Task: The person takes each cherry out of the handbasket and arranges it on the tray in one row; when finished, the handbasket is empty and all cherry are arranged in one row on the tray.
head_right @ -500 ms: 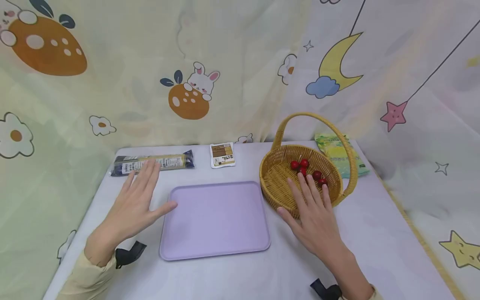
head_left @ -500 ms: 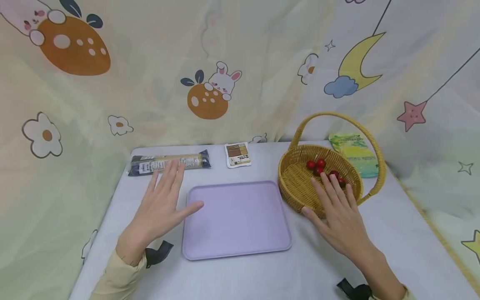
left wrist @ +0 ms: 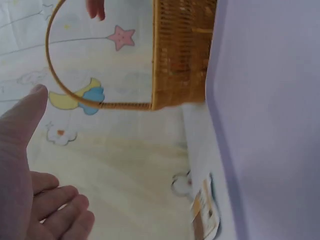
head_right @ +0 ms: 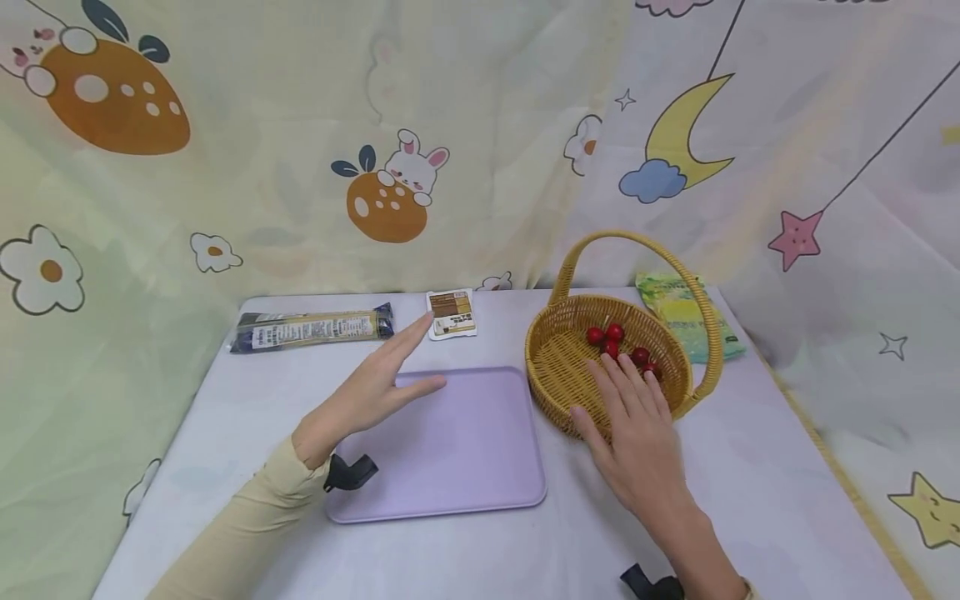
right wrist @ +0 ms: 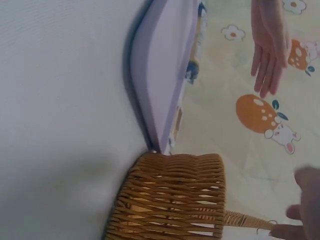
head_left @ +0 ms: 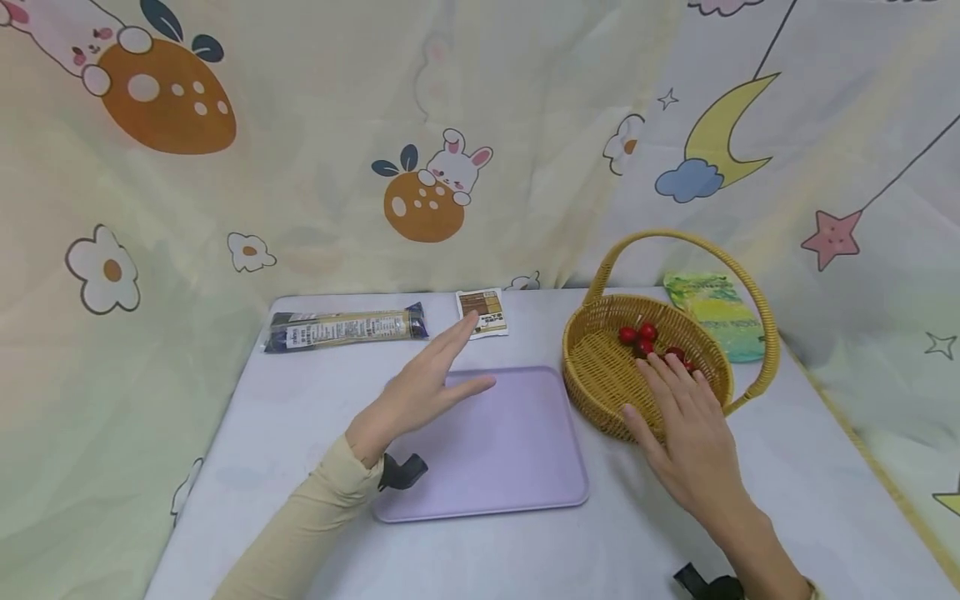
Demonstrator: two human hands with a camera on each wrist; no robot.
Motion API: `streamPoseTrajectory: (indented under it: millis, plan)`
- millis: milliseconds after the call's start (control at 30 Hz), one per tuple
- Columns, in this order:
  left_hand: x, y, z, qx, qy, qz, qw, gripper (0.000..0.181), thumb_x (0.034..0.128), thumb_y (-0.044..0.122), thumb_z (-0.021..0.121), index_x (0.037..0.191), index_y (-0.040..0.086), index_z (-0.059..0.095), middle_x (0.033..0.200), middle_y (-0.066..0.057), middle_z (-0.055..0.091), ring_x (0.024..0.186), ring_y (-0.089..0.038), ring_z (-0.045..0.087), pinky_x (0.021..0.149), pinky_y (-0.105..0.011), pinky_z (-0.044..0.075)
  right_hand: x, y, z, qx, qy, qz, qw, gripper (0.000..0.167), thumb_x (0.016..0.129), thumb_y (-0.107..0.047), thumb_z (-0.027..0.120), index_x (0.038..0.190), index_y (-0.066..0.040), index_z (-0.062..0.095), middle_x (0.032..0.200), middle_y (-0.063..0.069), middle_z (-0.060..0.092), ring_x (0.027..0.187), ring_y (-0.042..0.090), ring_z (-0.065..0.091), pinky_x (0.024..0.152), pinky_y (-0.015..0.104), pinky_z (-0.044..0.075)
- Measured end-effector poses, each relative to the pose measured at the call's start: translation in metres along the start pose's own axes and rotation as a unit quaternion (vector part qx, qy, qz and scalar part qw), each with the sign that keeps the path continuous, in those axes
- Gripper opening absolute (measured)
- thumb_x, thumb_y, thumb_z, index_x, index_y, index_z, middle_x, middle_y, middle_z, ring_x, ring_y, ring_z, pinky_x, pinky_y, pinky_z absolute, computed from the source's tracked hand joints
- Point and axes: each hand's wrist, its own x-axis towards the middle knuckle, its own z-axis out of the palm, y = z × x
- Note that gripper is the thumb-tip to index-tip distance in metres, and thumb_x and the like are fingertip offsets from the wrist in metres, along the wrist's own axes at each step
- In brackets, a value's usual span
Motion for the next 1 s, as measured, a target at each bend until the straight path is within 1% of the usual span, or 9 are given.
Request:
streamPoseTrajectory:
  millis: [67,100,200,300,367,533,633,800,1000]
  plan:
    - [0.011,0.0,0.009,-0.05,0.011,-0.004,0.9987,0.088,0.0975,0.056,0.068,0.167,0.023,0.026,0.172,0.006,0.028,0.158,-0.021,0.032,0.126,-0.047,0.031,0.002,-0.001,0.004,0.012,0.096,0.012,0.9952,0.051,0.106,-0.041,0.057,0.136,-0.001,0.067,0.129,0.021,0.07,0.125,0.041,0.062,0.123,0.03,0.032]
    - [0.017,0.0,0.013,-0.074,0.019,-0.005,0.9971,0.085,0.0966,0.052,0.072,0.165,0.021,0.033,0.169,0.004,0.035,0.154,-0.023,0.039,0.124,-0.047,0.035,0.004,-0.003,0.007,0.017,0.155,0.02,0.9876,0.042,0.104,-0.032,0.063,0.126,0.002,0.072,0.117,0.023,0.073,0.112,0.043,0.064,0.117,0.026,0.037]
    - [0.032,-0.001,0.028,-0.147,0.04,-0.018,0.9882,0.075,0.0925,0.04,0.081,0.157,0.018,0.049,0.156,-0.003,0.056,0.139,-0.026,0.058,0.116,-0.043,0.046,0.008,-0.009,0.015,0.025,0.312,0.066,0.9475,0.022,0.093,-0.012,0.072,0.101,0.008,0.076,0.093,0.028,0.07,0.09,0.048,0.057,0.099,0.021,0.036]
    - [0.043,0.0,0.042,-0.216,0.05,-0.041,0.9743,0.067,0.089,0.034,0.085,0.149,0.019,0.06,0.143,-0.001,0.067,0.127,-0.02,0.068,0.109,-0.035,0.053,0.011,-0.016,0.02,0.032,0.415,0.121,0.9011,0.019,0.088,-0.007,0.076,0.093,0.011,0.072,0.091,0.031,0.063,0.089,0.047,0.052,0.095,0.027,0.031]
    - [0.048,0.0,0.049,-0.261,0.051,-0.054,0.9626,0.062,0.0878,0.032,0.087,0.145,0.019,0.064,0.138,0.0,0.07,0.125,-0.018,0.069,0.107,-0.032,0.053,0.009,-0.017,0.019,0.041,0.427,0.166,0.888,0.026,0.091,-0.011,0.075,0.099,0.012,0.067,0.099,0.021,0.063,0.1,0.039,0.052,0.096,0.028,0.03]
    - [0.06,0.0,0.059,-0.356,0.043,-0.067,0.9311,0.055,0.0883,0.02,0.086,0.139,0.012,0.068,0.134,-0.005,0.072,0.125,-0.021,0.069,0.108,-0.035,0.054,0.005,-0.014,0.016,0.084,0.407,0.237,0.8781,0.033,0.097,-0.018,0.068,0.121,0.002,0.056,0.129,-0.005,0.049,0.124,0.022,0.043,0.104,0.029,0.033]
    - [0.068,0.003,0.064,-0.392,0.034,-0.07,0.9166,0.053,0.0894,0.016,0.085,0.138,0.008,0.067,0.133,-0.009,0.073,0.124,-0.026,0.069,0.106,-0.034,0.055,0.002,-0.008,0.017,0.126,0.389,0.261,0.8746,0.042,0.101,-0.018,0.064,0.135,-0.001,0.048,0.139,0.001,0.046,0.133,0.021,0.042,0.11,0.03,0.036]
    - [0.082,0.007,0.073,-0.413,0.017,-0.073,0.9075,0.053,0.0902,0.015,0.084,0.139,0.007,0.067,0.133,-0.011,0.072,0.126,-0.035,0.068,0.101,-0.027,0.057,-0.003,0.003,0.019,0.144,0.349,0.3,0.8761,0.046,0.107,-0.02,0.057,0.148,-0.002,0.042,0.145,0.003,0.048,0.134,0.019,0.049,0.112,0.027,0.044]
    - [0.097,0.013,0.084,-0.404,0.0,-0.082,0.9109,0.053,0.0907,0.019,0.084,0.139,0.008,0.067,0.137,-0.014,0.07,0.125,-0.03,0.069,0.1,-0.026,0.057,-0.004,0.007,0.019,0.111,0.358,0.331,0.8663,0.038,0.108,-0.022,0.058,0.143,-0.008,0.056,0.126,-0.013,0.059,0.118,0.01,0.059,0.097,0.015,0.052]
